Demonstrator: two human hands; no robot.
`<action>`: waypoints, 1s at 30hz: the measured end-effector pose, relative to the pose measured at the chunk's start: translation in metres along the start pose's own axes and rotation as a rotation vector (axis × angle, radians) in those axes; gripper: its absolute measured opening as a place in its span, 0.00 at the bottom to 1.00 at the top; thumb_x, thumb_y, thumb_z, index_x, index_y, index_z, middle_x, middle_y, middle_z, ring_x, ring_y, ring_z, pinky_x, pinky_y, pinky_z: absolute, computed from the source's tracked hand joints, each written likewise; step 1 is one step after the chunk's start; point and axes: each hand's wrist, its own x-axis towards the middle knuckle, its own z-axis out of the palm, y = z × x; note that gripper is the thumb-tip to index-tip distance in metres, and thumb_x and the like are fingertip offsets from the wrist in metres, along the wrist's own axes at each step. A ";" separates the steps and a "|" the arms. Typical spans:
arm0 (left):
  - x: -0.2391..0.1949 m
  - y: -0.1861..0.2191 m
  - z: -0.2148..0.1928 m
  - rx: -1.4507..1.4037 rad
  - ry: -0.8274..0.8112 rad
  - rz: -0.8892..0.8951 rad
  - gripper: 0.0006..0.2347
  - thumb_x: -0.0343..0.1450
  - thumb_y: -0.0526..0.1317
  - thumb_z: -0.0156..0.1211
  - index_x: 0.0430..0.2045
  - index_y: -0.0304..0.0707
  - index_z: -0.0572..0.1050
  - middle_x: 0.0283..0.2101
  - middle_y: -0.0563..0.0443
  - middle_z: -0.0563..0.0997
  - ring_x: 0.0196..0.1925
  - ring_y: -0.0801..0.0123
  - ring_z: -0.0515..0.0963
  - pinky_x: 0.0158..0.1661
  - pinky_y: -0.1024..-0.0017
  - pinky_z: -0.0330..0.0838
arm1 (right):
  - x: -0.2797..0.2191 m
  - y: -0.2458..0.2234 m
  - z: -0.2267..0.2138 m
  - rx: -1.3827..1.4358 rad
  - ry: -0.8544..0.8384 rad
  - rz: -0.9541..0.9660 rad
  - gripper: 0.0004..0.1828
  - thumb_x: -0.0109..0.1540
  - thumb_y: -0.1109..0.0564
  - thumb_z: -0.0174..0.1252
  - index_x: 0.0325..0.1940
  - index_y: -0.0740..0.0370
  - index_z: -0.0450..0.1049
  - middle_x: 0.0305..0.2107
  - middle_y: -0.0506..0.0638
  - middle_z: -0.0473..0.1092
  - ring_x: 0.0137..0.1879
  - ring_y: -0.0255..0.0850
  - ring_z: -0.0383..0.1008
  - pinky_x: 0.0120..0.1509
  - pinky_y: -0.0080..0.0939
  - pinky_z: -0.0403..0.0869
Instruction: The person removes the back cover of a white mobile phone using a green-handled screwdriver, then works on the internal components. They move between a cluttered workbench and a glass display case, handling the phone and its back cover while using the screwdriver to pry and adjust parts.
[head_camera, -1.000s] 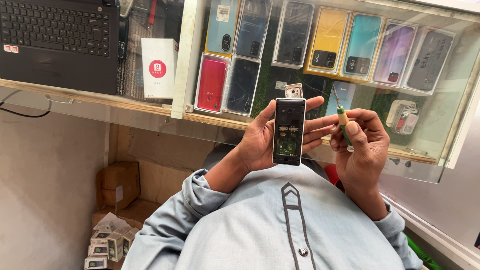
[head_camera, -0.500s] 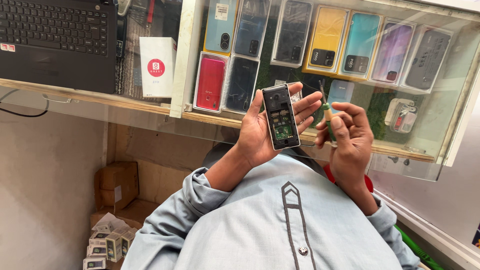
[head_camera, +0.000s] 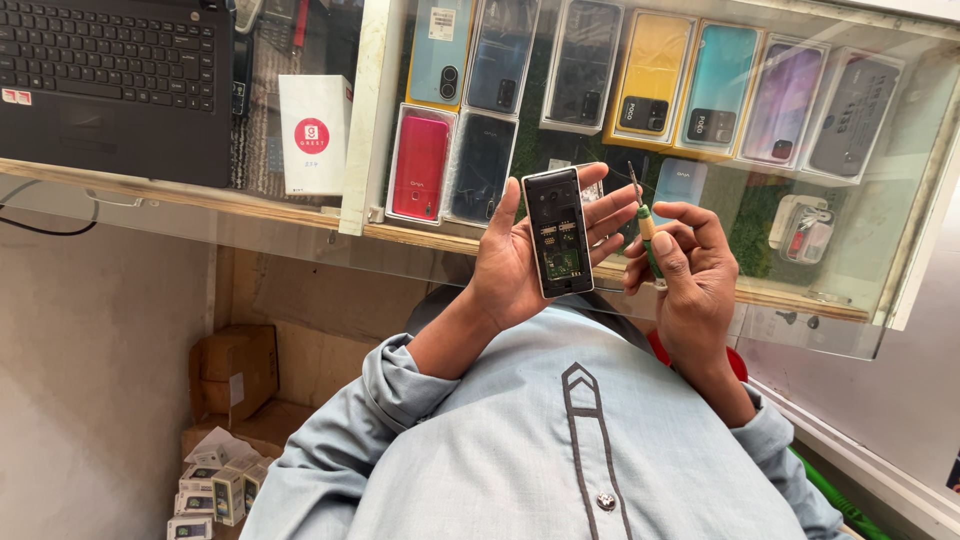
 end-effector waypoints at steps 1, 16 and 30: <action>0.000 0.000 -0.001 0.004 0.002 -0.001 0.37 0.78 0.67 0.29 0.76 0.38 0.51 0.73 0.32 0.62 0.77 0.51 0.61 0.76 0.54 0.56 | 0.000 0.000 0.000 0.000 0.005 0.000 0.15 0.74 0.57 0.51 0.64 0.66 0.65 0.37 0.54 0.72 0.36 0.36 0.75 0.39 0.36 0.76; 0.012 -0.011 -0.065 0.248 0.217 0.091 0.28 0.79 0.61 0.34 0.63 0.36 0.63 0.65 0.31 0.72 0.66 0.52 0.74 0.65 0.58 0.71 | 0.022 0.047 -0.011 -0.223 0.056 0.064 0.17 0.70 0.62 0.52 0.63 0.67 0.64 0.36 0.53 0.73 0.36 0.36 0.77 0.40 0.36 0.80; 0.035 -0.021 -0.124 1.218 0.754 0.288 0.28 0.68 0.39 0.65 0.63 0.32 0.62 0.46 0.44 0.79 0.47 0.66 0.81 0.50 0.69 0.76 | 0.045 0.135 -0.029 -1.031 0.201 -0.282 0.21 0.63 0.60 0.63 0.60 0.64 0.71 0.33 0.53 0.71 0.37 0.45 0.74 0.42 0.47 0.73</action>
